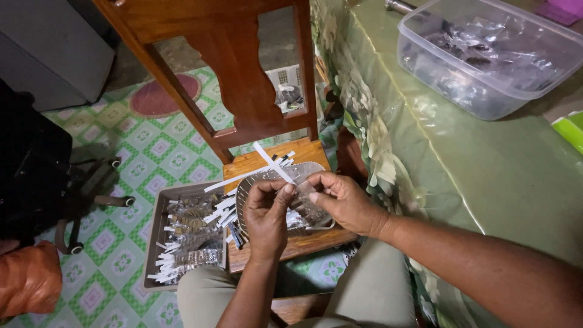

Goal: Assembling metal tags onto white strips using a manual hand tool

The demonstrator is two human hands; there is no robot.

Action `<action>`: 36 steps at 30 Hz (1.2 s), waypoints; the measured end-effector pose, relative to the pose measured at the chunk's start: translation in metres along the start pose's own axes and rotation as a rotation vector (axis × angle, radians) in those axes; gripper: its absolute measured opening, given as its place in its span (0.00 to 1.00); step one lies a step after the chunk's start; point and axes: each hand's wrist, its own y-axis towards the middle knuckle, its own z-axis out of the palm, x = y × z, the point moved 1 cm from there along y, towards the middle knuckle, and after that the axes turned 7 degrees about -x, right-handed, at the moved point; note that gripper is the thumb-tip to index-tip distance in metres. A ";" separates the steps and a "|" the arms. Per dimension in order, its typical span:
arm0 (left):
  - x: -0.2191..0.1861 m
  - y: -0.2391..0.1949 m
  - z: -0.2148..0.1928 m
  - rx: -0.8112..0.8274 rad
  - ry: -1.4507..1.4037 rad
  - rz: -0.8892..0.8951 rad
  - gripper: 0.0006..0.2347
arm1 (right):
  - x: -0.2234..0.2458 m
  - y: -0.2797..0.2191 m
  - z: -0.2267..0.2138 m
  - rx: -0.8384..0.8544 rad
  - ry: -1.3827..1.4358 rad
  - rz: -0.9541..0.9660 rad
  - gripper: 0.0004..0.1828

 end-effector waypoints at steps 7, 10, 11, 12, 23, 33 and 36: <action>0.000 -0.004 0.002 -0.019 0.027 0.056 0.06 | 0.007 -0.003 -0.001 0.057 0.053 -0.020 0.13; 0.007 -0.003 -0.002 -0.038 0.019 0.090 0.05 | 0.008 -0.003 -0.005 0.084 0.097 0.006 0.13; 0.006 -0.004 0.000 -0.038 0.043 0.110 0.05 | 0.003 -0.002 -0.008 0.105 0.122 0.010 0.12; 0.004 -0.005 0.002 -0.038 0.068 0.129 0.05 | -0.001 -0.001 -0.011 0.127 0.147 0.015 0.13; 0.011 -0.013 0.006 -0.024 0.047 0.182 0.05 | -0.002 -0.004 -0.002 -0.045 0.016 0.047 0.11; 0.016 -0.014 0.005 -0.014 0.019 0.186 0.05 | 0.000 -0.006 0.000 -0.071 -0.039 0.052 0.09; 0.004 -0.015 0.011 -0.020 0.010 0.110 0.06 | 0.005 -0.007 0.000 -0.064 -0.069 0.033 0.09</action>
